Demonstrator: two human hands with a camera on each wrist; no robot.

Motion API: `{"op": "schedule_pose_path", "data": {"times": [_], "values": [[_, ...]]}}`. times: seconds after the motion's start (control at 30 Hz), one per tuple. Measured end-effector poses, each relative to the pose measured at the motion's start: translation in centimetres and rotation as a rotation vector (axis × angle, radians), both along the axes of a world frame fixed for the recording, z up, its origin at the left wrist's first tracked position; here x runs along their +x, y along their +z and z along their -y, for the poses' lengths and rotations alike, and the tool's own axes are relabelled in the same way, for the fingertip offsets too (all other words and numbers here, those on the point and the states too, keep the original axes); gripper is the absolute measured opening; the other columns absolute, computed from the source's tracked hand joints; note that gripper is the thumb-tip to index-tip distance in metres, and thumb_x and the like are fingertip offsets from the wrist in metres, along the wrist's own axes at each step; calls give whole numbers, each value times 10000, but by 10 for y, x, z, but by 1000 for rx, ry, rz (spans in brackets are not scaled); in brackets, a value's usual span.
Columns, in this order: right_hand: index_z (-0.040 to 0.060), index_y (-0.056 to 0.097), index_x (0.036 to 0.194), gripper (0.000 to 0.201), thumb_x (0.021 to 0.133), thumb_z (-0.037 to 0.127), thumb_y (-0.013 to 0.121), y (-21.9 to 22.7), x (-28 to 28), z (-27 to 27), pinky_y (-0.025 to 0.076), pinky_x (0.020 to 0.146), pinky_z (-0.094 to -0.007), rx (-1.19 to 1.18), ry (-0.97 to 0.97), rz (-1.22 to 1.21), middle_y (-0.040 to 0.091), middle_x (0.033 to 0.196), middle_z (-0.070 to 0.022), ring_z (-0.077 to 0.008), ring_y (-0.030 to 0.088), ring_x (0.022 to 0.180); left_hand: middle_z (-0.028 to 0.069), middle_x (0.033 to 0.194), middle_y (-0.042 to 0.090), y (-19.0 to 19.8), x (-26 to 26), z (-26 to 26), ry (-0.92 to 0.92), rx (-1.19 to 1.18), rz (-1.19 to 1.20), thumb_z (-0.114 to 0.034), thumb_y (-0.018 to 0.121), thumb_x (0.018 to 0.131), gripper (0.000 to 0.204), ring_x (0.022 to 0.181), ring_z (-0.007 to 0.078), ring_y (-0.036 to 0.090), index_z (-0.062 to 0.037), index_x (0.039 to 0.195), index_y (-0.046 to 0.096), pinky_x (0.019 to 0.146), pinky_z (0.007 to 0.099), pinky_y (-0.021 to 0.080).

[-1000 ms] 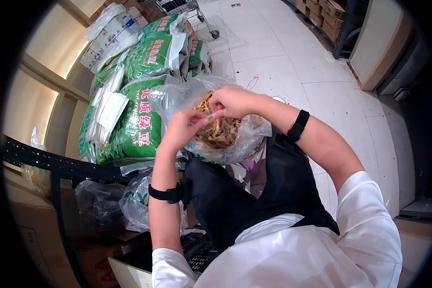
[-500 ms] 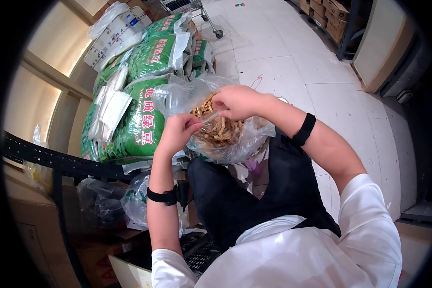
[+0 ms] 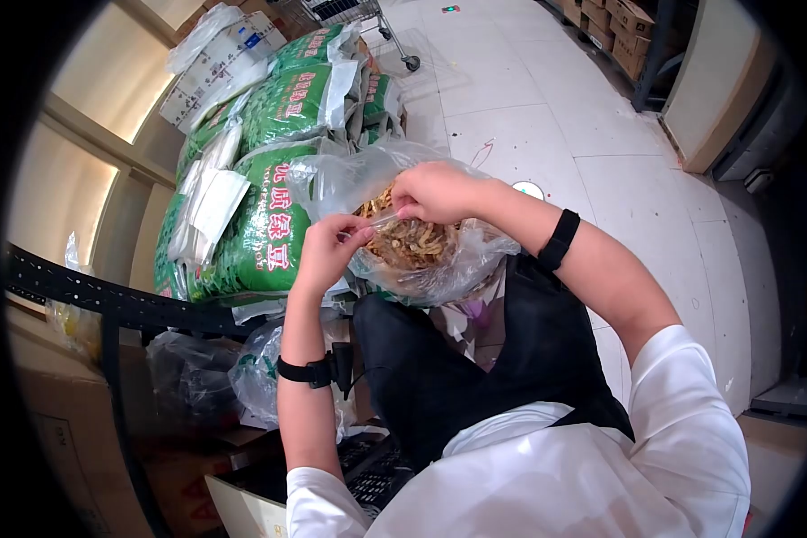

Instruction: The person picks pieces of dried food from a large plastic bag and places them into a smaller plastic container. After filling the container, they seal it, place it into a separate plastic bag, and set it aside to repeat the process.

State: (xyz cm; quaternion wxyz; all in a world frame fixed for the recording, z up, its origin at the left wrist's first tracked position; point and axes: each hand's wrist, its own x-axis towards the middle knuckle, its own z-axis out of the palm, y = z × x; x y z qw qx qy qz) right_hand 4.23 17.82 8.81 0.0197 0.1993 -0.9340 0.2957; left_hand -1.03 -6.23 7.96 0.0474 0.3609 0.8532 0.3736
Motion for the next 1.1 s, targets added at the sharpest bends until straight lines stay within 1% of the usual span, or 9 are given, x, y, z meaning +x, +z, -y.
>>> {"op": "schedule_pose_path", "data": {"times": [0.07,0.3,0.4,0.47,0.6,0.67,0.77,0.87,1.1], "values": [[100,686,908,129,823,196,687,2,1,2,498,795,-425,68,10,-37,698,892,-94,-304,658,896,53,805,697,0,4,-3,48,-76,-60,-135,732,847,185,666,88,600,3,967,702,617,245,471],[80,675,864,130,815,198,701,-9,-1,2,490,749,-406,12,17,-101,653,843,-84,-285,637,847,60,799,693,3,6,-6,96,-180,-117,-136,726,843,162,672,95,599,-9,943,706,599,253,466],[71,669,873,144,818,200,700,-10,-3,3,489,750,-412,15,35,-112,648,860,-87,-292,632,856,71,791,686,8,10,-12,61,-132,-139,-132,720,837,152,682,152,617,-3,916,700,608,280,475],[61,659,881,174,816,214,709,-10,-3,4,487,752,-417,-10,28,-86,645,868,-95,-299,628,864,100,777,672,17,18,-22,-37,-50,-412,-127,717,829,153,689,217,628,8,894,687,628,315,485],[58,651,914,236,785,231,745,-9,-5,5,483,753,-427,-75,62,-48,639,868,-107,-316,623,866,140,826,668,17,12,-30,-74,-134,-280,-131,706,836,175,718,258,635,11,930,670,648,333,488],[66,623,923,291,746,235,781,-18,-9,2,477,773,-430,-86,49,-236,627,911,-110,-322,610,901,167,860,653,13,9,-30,-21,-142,-199,-140,689,852,181,730,260,630,13,944,655,642,340,484],[76,592,913,323,724,236,799,-3,9,-4,472,801,-426,-63,-73,-346,608,959,-101,-322,591,947,178,869,640,4,6,-25,-23,-138,-237,-142,662,873,173,737,293,619,14,939,627,648,360,482],[82,570,886,314,728,235,795,3,16,-15,469,815,-418,43,-65,-264,590,972,-90,-314,578,972,179,840,623,0,10,-25,-13,-146,-357,-138,645,885,161,738,327,603,15,909,601,665,382,478],[88,582,896,279,745,214,780,-3,16,-23,471,808,-416,-50,-56,-310,588,973,-87,-309,581,964,174,844,618,4,15,-30,0,-142,-311,-135,630,895,146,752,339,594,6,912,596,680,387,475]]}}
